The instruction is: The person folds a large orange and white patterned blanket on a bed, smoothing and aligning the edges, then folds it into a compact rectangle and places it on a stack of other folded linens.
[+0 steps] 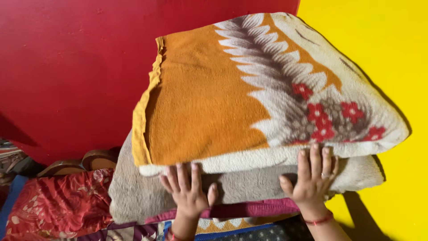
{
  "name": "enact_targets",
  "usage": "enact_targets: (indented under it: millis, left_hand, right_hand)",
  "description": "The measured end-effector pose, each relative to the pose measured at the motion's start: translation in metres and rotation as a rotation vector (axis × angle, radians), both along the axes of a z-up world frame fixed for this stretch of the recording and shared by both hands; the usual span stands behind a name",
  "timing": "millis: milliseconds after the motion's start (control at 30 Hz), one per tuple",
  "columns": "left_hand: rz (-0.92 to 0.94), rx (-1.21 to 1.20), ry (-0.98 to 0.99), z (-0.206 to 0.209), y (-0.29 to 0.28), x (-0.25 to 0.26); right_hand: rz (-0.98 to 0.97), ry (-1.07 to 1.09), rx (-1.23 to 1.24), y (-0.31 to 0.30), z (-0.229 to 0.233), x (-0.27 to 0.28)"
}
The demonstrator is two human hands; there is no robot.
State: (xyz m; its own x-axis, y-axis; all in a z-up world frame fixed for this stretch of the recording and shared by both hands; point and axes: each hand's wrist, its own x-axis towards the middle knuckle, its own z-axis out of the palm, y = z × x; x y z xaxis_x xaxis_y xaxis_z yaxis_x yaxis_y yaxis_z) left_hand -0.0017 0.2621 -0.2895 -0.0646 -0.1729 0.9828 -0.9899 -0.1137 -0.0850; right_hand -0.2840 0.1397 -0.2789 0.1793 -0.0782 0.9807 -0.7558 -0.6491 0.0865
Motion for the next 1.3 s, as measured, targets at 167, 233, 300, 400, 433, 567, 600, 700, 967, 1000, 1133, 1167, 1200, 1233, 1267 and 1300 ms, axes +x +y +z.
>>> enact_targets:
  millis: [167, 233, 300, 400, 433, 567, 600, 700, 967, 1000, 1133, 1167, 1200, 1233, 1267, 1300]
  left_hand:
    - [-0.054, -0.061, -0.020, 0.015, -0.019, 0.028]
    - [-0.066, -0.073, -0.036, 0.019, -0.024, 0.029]
    - [-0.068, -0.048, -0.036, 0.018, -0.019, 0.022]
    - [-0.012, 0.061, 0.030, 0.016, -0.005, 0.006]
    - [-0.008, 0.080, 0.041, 0.018, 0.000, 0.002]
    - [-0.157, 0.106, 0.200, 0.055, 0.011, -0.003]
    - [-0.235, 0.101, 0.269, 0.068, 0.015, 0.000]
    - [-0.296, -0.251, 0.106, 0.108, 0.019, 0.006]
    - [-0.504, -0.096, 0.730, 0.147, 0.015, 0.018]
    - [-0.622, -0.147, 0.777, 0.149, 0.016, 0.022]
    - [-0.699, -0.269, 0.772, 0.153, 0.022, 0.043]
    - [-0.718, -0.310, 0.773, 0.153, 0.020, 0.046]
    - [-0.736, -0.351, 0.773, 0.151, 0.016, 0.047]
    - [-0.721, -0.332, 0.842, 0.147, 0.014, 0.046]
    - [-0.707, -0.312, 0.911, 0.143, 0.013, 0.043]
    - [-0.696, -0.288, 0.967, 0.145, 0.010, 0.043]
  right_hand:
    - [-0.071, -0.050, -0.032, 0.003, -0.008, 0.013]
    - [-0.062, -0.028, -0.029, -0.002, -0.003, 0.013]
    - [-0.053, -0.020, -0.018, -0.001, 0.001, 0.011]
    - [-0.055, 0.004, 0.000, 0.011, 0.011, 0.003]
    - [-0.061, 0.009, 0.002, 0.014, 0.018, 0.001]
    - [0.280, -0.225, 0.122, 0.015, 0.076, -0.015]
    - [0.280, -0.222, 0.027, 0.011, 0.093, -0.020]
    - [0.252, -0.129, -0.131, 0.000, 0.126, -0.028]
    - [-0.027, -0.048, 0.091, -0.033, 0.116, -0.016]
    - [0.007, -0.054, 0.091, -0.033, 0.118, -0.016]
    - [0.020, -0.053, 0.130, -0.018, 0.124, -0.015]
    - [0.009, -0.054, 0.122, -0.017, 0.125, -0.014]
    - [-0.002, -0.054, 0.114, -0.018, 0.126, -0.013]
    - [-0.011, -0.050, 0.109, -0.018, 0.124, -0.014]
    - [0.001, -0.039, 0.118, -0.018, 0.122, -0.017]
    - [0.012, -0.042, 0.125, -0.019, 0.119, -0.016]
